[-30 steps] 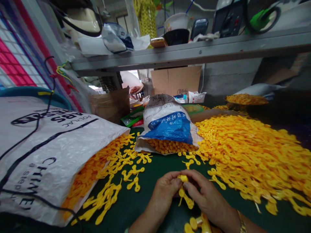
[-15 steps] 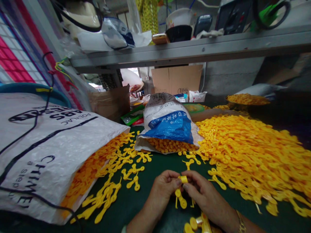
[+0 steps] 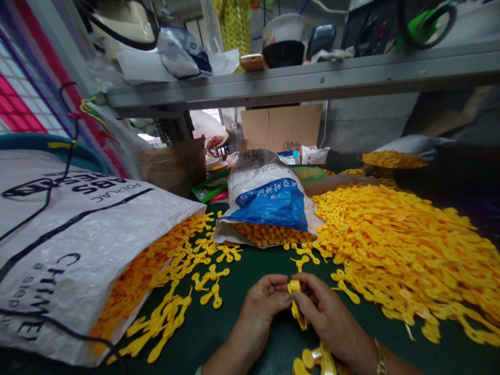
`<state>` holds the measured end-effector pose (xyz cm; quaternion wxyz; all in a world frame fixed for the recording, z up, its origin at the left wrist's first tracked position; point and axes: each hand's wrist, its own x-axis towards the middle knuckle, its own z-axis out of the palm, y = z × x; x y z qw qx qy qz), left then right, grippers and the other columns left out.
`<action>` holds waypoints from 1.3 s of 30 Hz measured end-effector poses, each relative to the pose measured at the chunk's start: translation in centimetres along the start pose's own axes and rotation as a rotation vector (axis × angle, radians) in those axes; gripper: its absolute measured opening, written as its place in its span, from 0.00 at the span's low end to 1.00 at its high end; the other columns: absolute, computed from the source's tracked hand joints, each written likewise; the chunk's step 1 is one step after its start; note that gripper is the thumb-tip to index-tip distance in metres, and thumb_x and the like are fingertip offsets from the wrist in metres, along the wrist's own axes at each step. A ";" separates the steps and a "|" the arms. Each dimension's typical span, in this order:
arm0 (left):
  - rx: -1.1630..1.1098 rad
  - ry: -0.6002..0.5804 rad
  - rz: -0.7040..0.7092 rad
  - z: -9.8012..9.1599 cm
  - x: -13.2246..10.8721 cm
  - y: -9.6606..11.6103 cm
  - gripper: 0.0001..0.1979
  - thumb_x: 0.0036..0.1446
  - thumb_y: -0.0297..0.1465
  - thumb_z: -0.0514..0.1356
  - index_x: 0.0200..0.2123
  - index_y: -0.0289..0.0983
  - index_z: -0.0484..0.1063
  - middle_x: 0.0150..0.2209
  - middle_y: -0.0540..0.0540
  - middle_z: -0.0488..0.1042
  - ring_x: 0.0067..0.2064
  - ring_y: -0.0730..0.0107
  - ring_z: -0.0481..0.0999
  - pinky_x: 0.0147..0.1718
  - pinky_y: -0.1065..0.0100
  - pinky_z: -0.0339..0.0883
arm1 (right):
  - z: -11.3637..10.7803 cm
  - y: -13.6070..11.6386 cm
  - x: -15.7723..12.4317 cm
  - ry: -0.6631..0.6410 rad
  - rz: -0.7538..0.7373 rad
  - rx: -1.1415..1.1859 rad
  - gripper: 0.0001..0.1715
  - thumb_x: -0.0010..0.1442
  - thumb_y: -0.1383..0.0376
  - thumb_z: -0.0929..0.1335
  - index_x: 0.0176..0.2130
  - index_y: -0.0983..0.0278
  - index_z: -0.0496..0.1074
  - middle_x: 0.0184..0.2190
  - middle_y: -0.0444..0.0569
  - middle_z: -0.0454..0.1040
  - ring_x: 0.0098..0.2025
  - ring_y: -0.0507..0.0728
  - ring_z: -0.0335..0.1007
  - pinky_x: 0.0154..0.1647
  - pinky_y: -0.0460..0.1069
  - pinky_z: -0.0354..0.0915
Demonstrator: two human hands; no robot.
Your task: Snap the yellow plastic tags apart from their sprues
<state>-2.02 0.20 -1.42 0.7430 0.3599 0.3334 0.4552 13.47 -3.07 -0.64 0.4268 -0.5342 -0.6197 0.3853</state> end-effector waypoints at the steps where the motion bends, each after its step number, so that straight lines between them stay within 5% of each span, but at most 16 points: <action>1: 0.020 -0.004 0.001 0.1 0.0 0.0 0.13 0.43 0.25 0.69 0.36 0.32 0.76 0.35 0.42 0.80 0.36 0.65 0.77 0.39 0.67 0.66 | 0.1 0.1 0.0 0.011 -0.002 -0.009 0.14 0.63 0.61 0.63 0.48 0.61 0.67 0.40 0.48 0.75 0.40 0.57 0.74 0.41 0.50 0.69; 7: -0.021 -0.135 -0.033 0.6 -0.4 -0.2 0.21 0.47 0.26 0.67 0.47 0.34 0.74 0.44 0.39 0.78 0.44 0.60 0.75 0.48 0.61 0.64 | 0.4 0.5 0.3 0.106 0.008 -0.004 0.13 0.62 0.61 0.64 0.47 0.62 0.67 0.43 0.51 0.75 0.44 0.58 0.73 0.44 0.51 0.68; 12: 0.016 -0.067 -0.060 0.1 0.0 -0.8 0.21 0.44 0.26 0.69 0.45 0.35 0.75 0.33 0.45 0.77 0.33 0.69 0.74 0.35 0.69 0.64 | -0.4 0.4 0.7 0.035 0.083 0.181 0.14 0.62 0.61 0.64 0.47 0.62 0.67 0.39 0.48 0.76 0.41 0.57 0.74 0.41 0.49 0.70; 16: -0.027 -0.078 -0.034 0.3 -0.1 -0.3 0.20 0.47 0.25 0.66 0.46 0.34 0.75 0.34 0.44 0.76 0.33 0.70 0.73 0.35 0.69 0.64 | -1.2 0.8 0.8 0.033 0.080 0.206 0.17 0.62 0.61 0.65 0.51 0.61 0.66 0.38 0.46 0.76 0.38 0.56 0.74 0.40 0.50 0.70; 25: -0.071 -0.166 -0.057 1.0 -0.6 0.6 0.19 0.49 0.23 0.63 0.47 0.33 0.75 0.37 0.41 0.78 0.34 0.71 0.73 0.38 0.69 0.64 | -1.3 0.0 0.5 0.001 -0.083 -0.010 0.12 0.64 0.63 0.63 0.48 0.58 0.69 0.44 0.47 0.73 0.48 0.57 0.70 0.49 0.50 0.67; 34: -0.087 -0.195 -0.083 1.3 -0.9 0.8 0.19 0.49 0.24 0.63 0.47 0.33 0.76 0.38 0.40 0.78 0.35 0.70 0.73 0.39 0.69 0.64 | -1.4 0.8 0.2 0.034 -0.366 -0.288 0.14 0.64 0.68 0.62 0.50 0.59 0.66 0.41 0.49 0.73 0.43 0.56 0.70 0.45 0.50 0.67; 39: -0.077 -0.193 -0.076 1.4 -0.9 1.0 0.19 0.50 0.24 0.62 0.48 0.34 0.76 0.37 0.42 0.77 0.35 0.70 0.72 0.38 0.68 0.64 | -1.3 0.5 0.1 0.025 -0.364 -0.307 0.14 0.64 0.69 0.61 0.49 0.59 0.66 0.40 0.50 0.73 0.42 0.57 0.71 0.43 0.50 0.67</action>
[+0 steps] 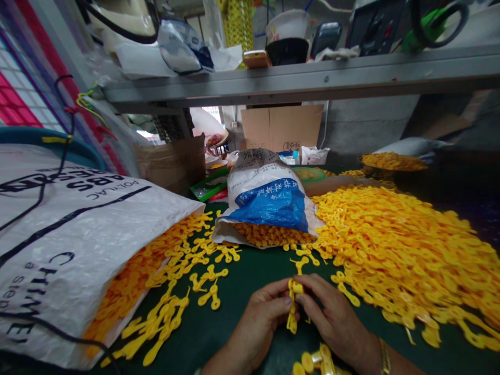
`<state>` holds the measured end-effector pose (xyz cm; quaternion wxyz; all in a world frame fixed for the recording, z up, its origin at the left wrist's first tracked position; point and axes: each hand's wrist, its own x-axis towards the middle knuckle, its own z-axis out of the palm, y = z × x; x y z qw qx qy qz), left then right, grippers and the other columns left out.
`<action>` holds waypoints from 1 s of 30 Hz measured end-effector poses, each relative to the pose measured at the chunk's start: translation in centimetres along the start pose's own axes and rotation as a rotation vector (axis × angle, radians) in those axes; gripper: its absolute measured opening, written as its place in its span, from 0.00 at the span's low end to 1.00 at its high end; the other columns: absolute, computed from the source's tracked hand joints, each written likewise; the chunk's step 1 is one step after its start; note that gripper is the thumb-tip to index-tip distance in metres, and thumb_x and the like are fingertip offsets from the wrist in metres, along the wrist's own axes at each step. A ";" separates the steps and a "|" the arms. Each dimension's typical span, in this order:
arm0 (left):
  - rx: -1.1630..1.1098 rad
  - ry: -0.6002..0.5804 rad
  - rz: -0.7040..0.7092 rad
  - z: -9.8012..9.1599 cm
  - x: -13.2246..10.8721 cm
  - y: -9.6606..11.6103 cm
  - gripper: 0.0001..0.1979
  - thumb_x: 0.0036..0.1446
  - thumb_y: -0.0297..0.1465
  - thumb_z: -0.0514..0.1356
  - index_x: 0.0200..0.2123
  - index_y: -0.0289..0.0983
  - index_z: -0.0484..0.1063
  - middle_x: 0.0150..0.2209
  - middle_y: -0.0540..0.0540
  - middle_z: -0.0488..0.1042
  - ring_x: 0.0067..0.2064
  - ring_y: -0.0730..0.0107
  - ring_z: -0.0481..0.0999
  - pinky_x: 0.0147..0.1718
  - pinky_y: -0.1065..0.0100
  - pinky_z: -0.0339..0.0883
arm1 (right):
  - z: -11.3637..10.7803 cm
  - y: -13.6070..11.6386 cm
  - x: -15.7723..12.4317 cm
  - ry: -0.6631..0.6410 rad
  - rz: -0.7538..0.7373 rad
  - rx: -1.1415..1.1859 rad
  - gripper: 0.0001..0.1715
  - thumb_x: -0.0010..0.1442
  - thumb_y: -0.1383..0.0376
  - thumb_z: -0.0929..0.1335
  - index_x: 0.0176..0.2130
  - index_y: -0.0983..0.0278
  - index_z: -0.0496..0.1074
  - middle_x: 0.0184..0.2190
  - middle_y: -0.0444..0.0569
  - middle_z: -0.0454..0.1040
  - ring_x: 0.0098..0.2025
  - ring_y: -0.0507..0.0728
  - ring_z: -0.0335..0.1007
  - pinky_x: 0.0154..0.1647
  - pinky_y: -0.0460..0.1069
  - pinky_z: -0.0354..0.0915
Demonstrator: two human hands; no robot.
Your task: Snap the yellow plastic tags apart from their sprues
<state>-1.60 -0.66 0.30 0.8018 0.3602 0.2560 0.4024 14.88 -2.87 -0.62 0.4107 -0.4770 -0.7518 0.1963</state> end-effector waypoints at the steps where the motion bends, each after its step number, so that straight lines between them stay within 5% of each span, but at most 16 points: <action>1: 0.009 -0.003 0.005 0.0 0.0 0.0 0.19 0.50 0.24 0.62 0.47 0.34 0.76 0.37 0.42 0.77 0.34 0.70 0.72 0.38 0.69 0.63 | 0.0 0.0 0.0 -0.002 0.008 0.000 0.14 0.64 0.68 0.61 0.49 0.59 0.66 0.40 0.50 0.73 0.42 0.57 0.71 0.43 0.50 0.68; 5: 0.140 -0.016 0.020 -0.3 0.1 0.0 0.19 0.51 0.26 0.62 0.49 0.35 0.75 0.36 0.43 0.76 0.35 0.69 0.71 0.39 0.68 0.62 | -0.1 0.0 0.0 0.002 0.031 -0.004 0.13 0.64 0.68 0.62 0.49 0.60 0.67 0.41 0.50 0.74 0.43 0.57 0.71 0.45 0.50 0.67; 12: 0.731 0.102 0.211 -0.1 -0.4 0.0 0.15 0.57 0.29 0.57 0.46 0.43 0.77 0.32 0.49 0.69 0.38 0.67 0.67 0.37 0.70 0.60 | 0.5 0.0 -0.1 0.020 -0.008 -0.031 0.14 0.65 0.68 0.61 0.49 0.60 0.68 0.40 0.50 0.75 0.42 0.57 0.72 0.44 0.51 0.67; 20: 0.839 0.087 0.246 0.2 -1.1 0.4 0.15 0.59 0.32 0.55 0.48 0.44 0.75 0.32 0.49 0.69 0.37 0.66 0.69 0.35 0.71 0.61 | 0.9 -1.2 0.2 0.048 0.281 0.258 0.12 0.64 0.63 0.63 0.46 0.59 0.72 0.45 0.49 0.76 0.47 0.58 0.72 0.49 0.50 0.67; 24: 1.096 0.053 0.134 -2.5 -1.8 2.9 0.15 0.60 0.32 0.53 0.46 0.43 0.76 0.34 0.48 0.72 0.38 0.65 0.71 0.36 0.69 0.62 | 0.0 -2.7 -0.3 -0.155 0.383 0.332 0.14 0.62 0.63 0.64 0.48 0.57 0.71 0.39 0.44 0.78 0.41 0.56 0.74 0.40 0.46 0.69; 27: 1.609 0.271 0.256 -5.9 -1.7 5.7 0.17 0.60 0.29 0.51 0.49 0.40 0.73 0.42 0.43 0.73 0.46 0.60 0.69 0.48 0.63 0.59 | -1.1 -4.2 -0.3 -0.395 0.325 0.285 0.14 0.61 0.64 0.65 0.47 0.54 0.72 0.34 0.41 0.78 0.34 0.54 0.75 0.33 0.44 0.69; 30: 2.083 0.401 0.170 -8.8 -1.0 7.8 0.18 0.58 0.27 0.52 0.51 0.36 0.70 0.45 0.39 0.73 0.47 0.55 0.68 0.49 0.57 0.57 | -2.5 -3.8 1.0 -0.520 0.101 0.075 0.10 0.62 0.64 0.65 0.41 0.54 0.76 0.34 0.42 0.78 0.37 0.55 0.74 0.38 0.45 0.68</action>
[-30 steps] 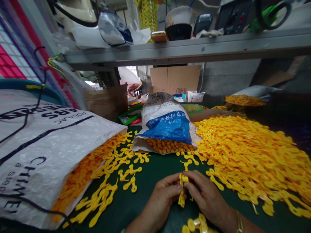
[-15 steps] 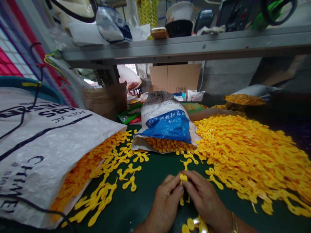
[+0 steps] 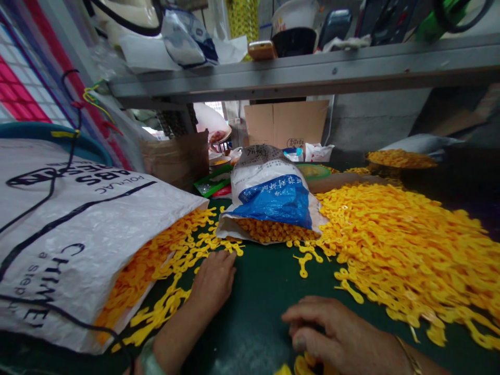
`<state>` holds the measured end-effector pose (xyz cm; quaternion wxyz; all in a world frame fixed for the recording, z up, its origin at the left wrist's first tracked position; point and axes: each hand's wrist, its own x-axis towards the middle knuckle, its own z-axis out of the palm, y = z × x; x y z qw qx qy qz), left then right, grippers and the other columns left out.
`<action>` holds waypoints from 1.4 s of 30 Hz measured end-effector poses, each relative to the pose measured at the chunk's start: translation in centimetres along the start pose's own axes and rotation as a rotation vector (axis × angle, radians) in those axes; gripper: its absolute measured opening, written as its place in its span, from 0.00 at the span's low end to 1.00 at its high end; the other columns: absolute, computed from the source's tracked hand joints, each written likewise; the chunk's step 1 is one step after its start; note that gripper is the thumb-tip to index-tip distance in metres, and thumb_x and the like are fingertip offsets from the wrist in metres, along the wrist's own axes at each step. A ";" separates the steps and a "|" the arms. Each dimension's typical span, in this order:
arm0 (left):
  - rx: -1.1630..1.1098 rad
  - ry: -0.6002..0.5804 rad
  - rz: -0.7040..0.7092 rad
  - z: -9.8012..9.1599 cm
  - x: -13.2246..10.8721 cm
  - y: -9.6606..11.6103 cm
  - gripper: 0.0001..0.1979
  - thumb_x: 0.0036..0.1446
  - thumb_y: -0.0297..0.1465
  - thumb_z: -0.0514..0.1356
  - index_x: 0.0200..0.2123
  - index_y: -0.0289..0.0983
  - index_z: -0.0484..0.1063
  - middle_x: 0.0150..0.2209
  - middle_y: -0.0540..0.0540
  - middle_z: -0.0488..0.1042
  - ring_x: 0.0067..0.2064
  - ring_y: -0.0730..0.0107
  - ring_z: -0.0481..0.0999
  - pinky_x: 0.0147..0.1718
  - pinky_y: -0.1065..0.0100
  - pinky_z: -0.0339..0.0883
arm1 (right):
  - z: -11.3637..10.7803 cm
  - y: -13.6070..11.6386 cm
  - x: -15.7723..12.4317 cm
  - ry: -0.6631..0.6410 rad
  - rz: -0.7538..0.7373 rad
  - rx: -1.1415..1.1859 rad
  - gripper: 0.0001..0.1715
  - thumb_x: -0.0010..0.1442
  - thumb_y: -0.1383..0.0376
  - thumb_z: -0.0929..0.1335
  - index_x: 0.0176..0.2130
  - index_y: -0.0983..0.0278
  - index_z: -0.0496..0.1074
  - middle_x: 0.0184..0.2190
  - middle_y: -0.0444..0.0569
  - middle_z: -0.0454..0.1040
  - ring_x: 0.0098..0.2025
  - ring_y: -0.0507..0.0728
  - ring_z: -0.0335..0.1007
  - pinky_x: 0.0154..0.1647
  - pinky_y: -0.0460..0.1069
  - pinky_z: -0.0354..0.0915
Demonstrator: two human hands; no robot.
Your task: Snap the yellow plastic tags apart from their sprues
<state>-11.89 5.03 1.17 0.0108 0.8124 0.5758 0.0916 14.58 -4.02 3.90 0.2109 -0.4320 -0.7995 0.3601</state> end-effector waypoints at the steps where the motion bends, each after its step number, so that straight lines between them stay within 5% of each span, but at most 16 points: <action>1: 0.080 -0.020 -0.008 0.1 0.4 -0.6 0.18 0.58 0.28 0.52 0.51 0.35 0.70 0.45 0.38 0.73 0.47 0.54 0.68 0.49 0.57 0.58 | -0.7 0.6 0.4 0.074 -0.009 -0.113 0.12 0.64 0.64 0.63 0.42 0.55 0.75 0.37 0.43 0.78 0.39 0.55 0.74 0.41 0.46 0.67; 3: 0.139 -0.045 -0.015 0.5 0.9 -1.3 0.17 0.58 0.28 0.52 0.49 0.33 0.71 0.43 0.37 0.73 0.46 0.53 0.69 0.47 0.57 0.59 | -2.1 2.5 1.5 0.187 -0.011 -0.428 0.15 0.66 0.67 0.61 0.47 0.57 0.73 0.40 0.47 0.76 0.43 0.56 0.72 0.44 0.48 0.66; 9: 0.147 -0.036 -0.037 1.4 1.0 -0.6 0.15 0.60 0.26 0.49 0.41 0.36 0.74 0.40 0.39 0.73 0.43 0.56 0.70 0.42 0.59 0.60 | -3.1 6.8 4.0 0.215 -0.014 -0.626 0.13 0.62 0.70 0.63 0.42 0.60 0.75 0.35 0.52 0.73 0.40 0.60 0.65 0.39 0.52 0.61; 18: 0.081 -0.064 0.008 1.6 0.8 0.1 0.11 0.60 0.27 0.50 0.38 0.37 0.72 0.39 0.41 0.72 0.43 0.58 0.69 0.43 0.60 0.59 | -1.4 6.0 1.9 0.121 -0.071 -0.633 0.16 0.64 0.72 0.61 0.46 0.59 0.73 0.34 0.49 0.73 0.38 0.57 0.67 0.39 0.49 0.63; 23: -0.014 -0.072 0.031 1.4 1.5 0.7 0.12 0.61 0.27 0.48 0.40 0.37 0.71 0.39 0.41 0.70 0.39 0.61 0.70 0.40 0.62 0.61 | -2.3 5.3 2.0 0.015 -0.229 -0.700 0.24 0.61 0.75 0.62 0.52 0.54 0.70 0.47 0.50 0.71 0.46 0.60 0.65 0.45 0.53 0.61; 30: -0.206 -0.004 0.061 -0.1 2.2 0.9 0.14 0.60 0.25 0.47 0.45 0.35 0.69 0.44 0.40 0.69 0.45 0.62 0.70 0.45 0.64 0.63 | -1.9 4.8 1.6 0.085 -0.231 -0.723 0.09 0.62 0.69 0.64 0.33 0.63 0.74 0.41 0.52 0.73 0.45 0.59 0.66 0.47 0.53 0.61; 33: -0.408 -0.008 0.081 -0.9 1.3 3.4 0.16 0.60 0.28 0.49 0.50 0.37 0.67 0.46 0.43 0.70 0.47 0.64 0.70 0.47 0.65 0.63 | -1.3 4.4 1.2 0.187 -0.169 -0.712 0.06 0.62 0.69 0.64 0.36 0.63 0.72 0.36 0.49 0.73 0.38 0.55 0.68 0.39 0.48 0.63; 35: -0.808 -0.130 0.040 -0.8 0.4 5.9 0.15 0.59 0.32 0.52 0.49 0.38 0.68 0.40 0.46 0.73 0.39 0.66 0.73 0.40 0.66 0.66 | -0.7 4.2 1.2 0.258 -0.146 -0.721 0.06 0.61 0.70 0.64 0.38 0.62 0.71 0.34 0.47 0.72 0.35 0.54 0.68 0.35 0.47 0.62; 38: -1.211 -0.295 -0.063 0.6 -0.5 9.3 0.12 0.57 0.34 0.55 0.42 0.35 0.69 0.28 0.51 0.70 0.29 0.71 0.71 0.30 0.69 0.64 | 0.1 3.9 1.4 0.376 -0.118 -0.781 0.09 0.61 0.70 0.64 0.41 0.63 0.72 0.32 0.49 0.72 0.36 0.58 0.65 0.36 0.51 0.59; 42: -1.434 -0.317 -0.139 2.6 -0.7 11.0 0.11 0.54 0.37 0.59 0.34 0.35 0.67 0.25 0.54 0.68 0.22 0.77 0.67 0.24 0.72 0.60 | 1.1 4.0 1.3 0.473 -0.089 -0.884 0.13 0.62 0.71 0.63 0.45 0.68 0.73 0.30 0.53 0.71 0.33 0.61 0.62 0.32 0.54 0.55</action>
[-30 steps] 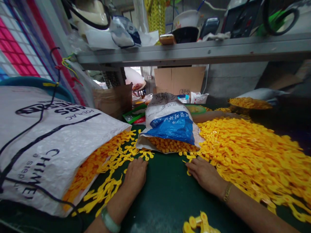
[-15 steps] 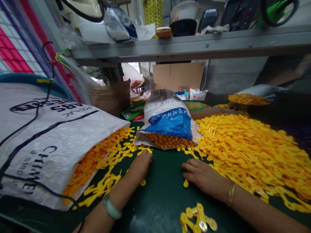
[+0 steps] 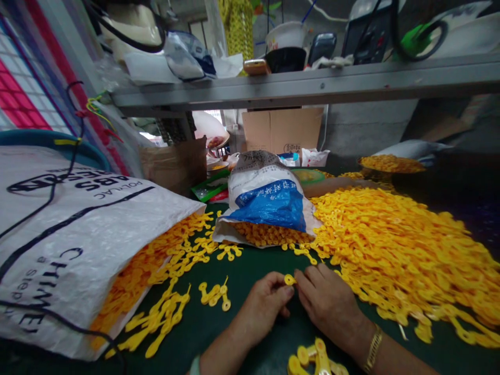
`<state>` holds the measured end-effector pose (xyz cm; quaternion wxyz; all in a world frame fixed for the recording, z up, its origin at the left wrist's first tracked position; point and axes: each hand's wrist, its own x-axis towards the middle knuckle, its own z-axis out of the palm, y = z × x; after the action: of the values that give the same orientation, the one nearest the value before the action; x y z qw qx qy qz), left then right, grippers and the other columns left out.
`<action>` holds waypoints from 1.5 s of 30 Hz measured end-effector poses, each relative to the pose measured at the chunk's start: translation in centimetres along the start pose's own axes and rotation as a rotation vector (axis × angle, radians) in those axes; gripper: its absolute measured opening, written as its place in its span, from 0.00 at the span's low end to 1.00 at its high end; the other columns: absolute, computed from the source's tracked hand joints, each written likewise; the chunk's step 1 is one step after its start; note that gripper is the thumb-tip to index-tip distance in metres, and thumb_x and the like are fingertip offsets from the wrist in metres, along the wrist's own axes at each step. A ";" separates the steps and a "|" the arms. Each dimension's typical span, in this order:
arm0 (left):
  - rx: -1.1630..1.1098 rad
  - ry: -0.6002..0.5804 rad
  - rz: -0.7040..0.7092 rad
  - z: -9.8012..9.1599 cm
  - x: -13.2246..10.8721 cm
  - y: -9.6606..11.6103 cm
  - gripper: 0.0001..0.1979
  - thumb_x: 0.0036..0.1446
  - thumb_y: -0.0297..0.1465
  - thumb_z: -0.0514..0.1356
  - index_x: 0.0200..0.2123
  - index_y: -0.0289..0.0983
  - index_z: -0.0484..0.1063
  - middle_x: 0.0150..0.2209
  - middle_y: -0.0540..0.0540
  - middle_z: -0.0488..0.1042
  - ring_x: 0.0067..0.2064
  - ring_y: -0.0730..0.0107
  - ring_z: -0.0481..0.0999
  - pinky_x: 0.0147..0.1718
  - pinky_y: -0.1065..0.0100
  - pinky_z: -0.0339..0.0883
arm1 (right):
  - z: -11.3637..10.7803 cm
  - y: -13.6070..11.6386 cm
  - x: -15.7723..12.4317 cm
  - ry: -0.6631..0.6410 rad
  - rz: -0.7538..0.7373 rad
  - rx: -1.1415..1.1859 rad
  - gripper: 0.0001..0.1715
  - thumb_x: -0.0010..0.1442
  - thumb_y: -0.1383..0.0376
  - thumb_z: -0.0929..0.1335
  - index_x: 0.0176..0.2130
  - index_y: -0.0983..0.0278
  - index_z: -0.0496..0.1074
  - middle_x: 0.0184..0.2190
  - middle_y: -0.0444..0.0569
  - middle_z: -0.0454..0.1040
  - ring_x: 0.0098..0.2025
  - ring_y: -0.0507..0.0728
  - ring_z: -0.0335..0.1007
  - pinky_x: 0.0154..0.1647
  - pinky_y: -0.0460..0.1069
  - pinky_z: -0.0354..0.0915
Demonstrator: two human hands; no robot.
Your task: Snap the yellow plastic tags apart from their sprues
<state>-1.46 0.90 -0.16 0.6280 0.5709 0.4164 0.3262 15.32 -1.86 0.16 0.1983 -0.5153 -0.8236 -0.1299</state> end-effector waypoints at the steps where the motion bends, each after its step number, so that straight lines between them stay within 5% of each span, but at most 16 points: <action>1: -0.009 0.003 -0.003 0.0 0.1 -0.2 0.12 0.54 0.38 0.59 0.34 0.35 0.67 0.24 0.54 0.67 0.21 0.77 0.67 0.23 0.73 0.58 | 0.1 -0.1 -0.2 0.014 -0.004 -0.027 0.15 0.62 0.71 0.63 0.47 0.69 0.72 0.29 0.53 0.71 0.33 0.61 0.61 0.32 0.54 0.54; 4: -0.052 0.006 -0.011 -0.3 0.3 -0.5 0.13 0.55 0.40 0.58 0.34 0.35 0.68 0.20 0.55 0.66 0.20 0.77 0.66 0.22 0.73 0.57 | -0.1 -0.6 -0.3 0.063 -0.011 -0.025 0.15 0.62 0.70 0.63 0.48 0.67 0.72 0.30 0.52 0.71 0.33 0.61 0.61 0.34 0.55 0.55; 7: -0.107 -0.001 -0.016 -0.9 0.2 -0.5 0.13 0.56 0.40 0.57 0.34 0.35 0.68 0.16 0.56 0.65 0.19 0.76 0.65 0.23 0.73 0.57 | -0.7 -0.8 0.0 0.029 0.086 0.256 0.11 0.64 0.68 0.62 0.42 0.64 0.74 0.35 0.52 0.72 0.39 0.61 0.63 0.41 0.55 0.57; 12: -0.048 -0.045 0.008 -1.6 -0.1 -0.5 0.11 0.54 0.38 0.60 0.33 0.34 0.71 0.22 0.53 0.69 0.21 0.77 0.66 0.23 0.73 0.59 | -1.5 0.2 0.8 -0.368 0.368 0.955 0.18 0.66 0.60 0.60 0.31 0.63 0.74 0.28 0.45 0.72 0.32 0.54 0.66 0.32 0.48 0.59; 15: -0.042 -0.081 0.055 -1.7 0.0 -0.8 0.10 0.55 0.36 0.60 0.34 0.34 0.73 0.29 0.48 0.73 0.26 0.75 0.70 0.26 0.73 0.60 | -1.5 0.8 1.0 -0.495 0.421 1.101 0.21 0.65 0.58 0.61 0.29 0.65 0.75 0.26 0.44 0.75 0.28 0.52 0.67 0.28 0.45 0.59; 21: -0.400 -0.037 -0.032 -1.2 0.3 -1.6 0.12 0.53 0.35 0.63 0.36 0.33 0.72 0.24 0.50 0.72 0.24 0.74 0.70 0.28 0.71 0.63 | -0.8 0.7 1.2 -0.449 0.494 1.390 0.08 0.59 0.65 0.66 0.35 0.65 0.75 0.30 0.44 0.78 0.32 0.52 0.71 0.35 0.45 0.63; 26: -0.555 0.025 -0.142 -1.4 0.0 -0.9 0.14 0.54 0.36 0.62 0.39 0.31 0.72 0.32 0.46 0.72 0.27 0.75 0.71 0.33 0.68 0.68 | 0.1 0.9 1.1 -0.350 0.638 1.493 0.08 0.59 0.62 0.68 0.37 0.65 0.74 0.27 0.43 0.76 0.28 0.51 0.68 0.30 0.45 0.61; 32: 0.112 0.184 -0.041 -2.7 2.7 0.1 0.15 0.56 0.41 0.56 0.40 0.36 0.69 0.23 0.54 0.63 0.20 0.76 0.61 0.17 0.74 0.55 | 1.3 2.2 0.7 -0.228 0.796 1.663 0.11 0.58 0.59 0.69 0.37 0.65 0.72 0.26 0.44 0.75 0.24 0.49 0.67 0.25 0.44 0.59; 39: 0.552 0.267 0.140 -2.7 10.6 0.9 0.05 0.44 0.29 0.64 0.28 0.39 0.72 0.30 0.49 0.72 0.39 0.62 0.71 0.41 0.66 0.60 | 3.0 2.9 0.6 -0.162 0.801 1.712 0.11 0.57 0.59 0.70 0.35 0.65 0.71 0.26 0.43 0.74 0.24 0.50 0.67 0.27 0.45 0.61; 45: 0.674 0.245 0.159 -1.6 11.7 0.5 0.06 0.49 0.28 0.61 0.33 0.41 0.74 0.40 0.43 0.75 0.49 0.53 0.69 0.50 0.59 0.55 | 2.5 2.6 0.4 -0.174 0.779 1.680 0.13 0.57 0.57 0.70 0.35 0.65 0.72 0.27 0.43 0.75 0.26 0.51 0.69 0.29 0.46 0.62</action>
<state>2.33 12.04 -1.44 0.3227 0.7329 0.5270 0.2844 17.07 0.63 -1.85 0.4735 -0.4506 -0.4284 0.6239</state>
